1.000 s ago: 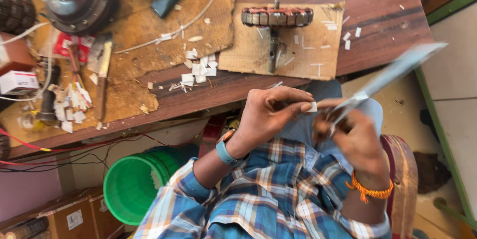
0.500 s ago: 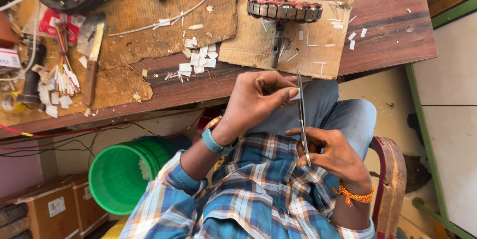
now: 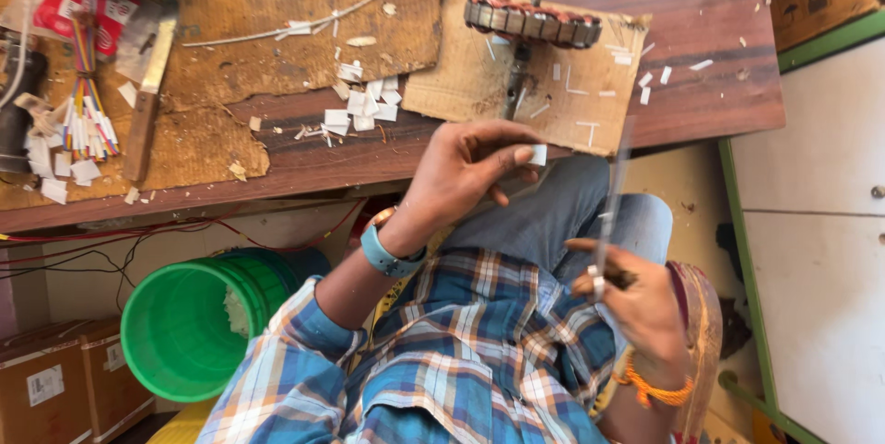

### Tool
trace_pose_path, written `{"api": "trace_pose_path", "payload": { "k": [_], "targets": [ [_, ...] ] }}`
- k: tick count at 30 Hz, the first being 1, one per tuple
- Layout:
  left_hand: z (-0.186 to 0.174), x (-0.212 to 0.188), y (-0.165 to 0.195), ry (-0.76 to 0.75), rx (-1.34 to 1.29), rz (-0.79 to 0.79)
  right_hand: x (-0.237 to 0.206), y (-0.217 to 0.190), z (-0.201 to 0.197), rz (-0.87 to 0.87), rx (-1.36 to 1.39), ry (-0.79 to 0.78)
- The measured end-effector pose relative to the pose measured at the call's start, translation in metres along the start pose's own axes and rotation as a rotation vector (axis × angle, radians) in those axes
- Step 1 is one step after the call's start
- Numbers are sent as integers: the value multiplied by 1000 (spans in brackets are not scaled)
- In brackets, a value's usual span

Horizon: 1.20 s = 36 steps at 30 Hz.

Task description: The person cuts small white plastic pieces with scissors and inserts them into slots on a motor rotor. They use a screwdriver to adjust the rotor and continue placing the plastic pieces into the assembly.

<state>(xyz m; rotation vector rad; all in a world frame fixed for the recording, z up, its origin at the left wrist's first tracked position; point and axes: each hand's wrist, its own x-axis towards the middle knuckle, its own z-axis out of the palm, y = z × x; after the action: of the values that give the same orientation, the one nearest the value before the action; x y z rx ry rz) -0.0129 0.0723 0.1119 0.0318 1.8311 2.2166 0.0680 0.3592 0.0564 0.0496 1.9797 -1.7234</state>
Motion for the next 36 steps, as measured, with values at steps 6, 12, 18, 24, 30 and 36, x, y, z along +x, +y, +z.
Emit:
{"api": "trace_pose_path", "payload": {
  "k": [6,12,18,24,30,36],
  "targets": [
    [-9,-12,-13,38,-106,50,19,-54,-63,-10,-230,108],
    [-13,-26,-19,-44,-65,-42,83,-137,-79,-107,-750,256],
    [-4,-33,-3,-16,95,-28,74,-145,-26,-475,-985,508],
    [6,-20,5,-18,233,143,60,-97,62,-600,-206,282],
    [8,-19,-3,-26,341,259,60,-82,70,-603,-261,410],
    [26,-26,-17,-12,76,77,50,-91,48,-909,-461,310]
  ]
}}
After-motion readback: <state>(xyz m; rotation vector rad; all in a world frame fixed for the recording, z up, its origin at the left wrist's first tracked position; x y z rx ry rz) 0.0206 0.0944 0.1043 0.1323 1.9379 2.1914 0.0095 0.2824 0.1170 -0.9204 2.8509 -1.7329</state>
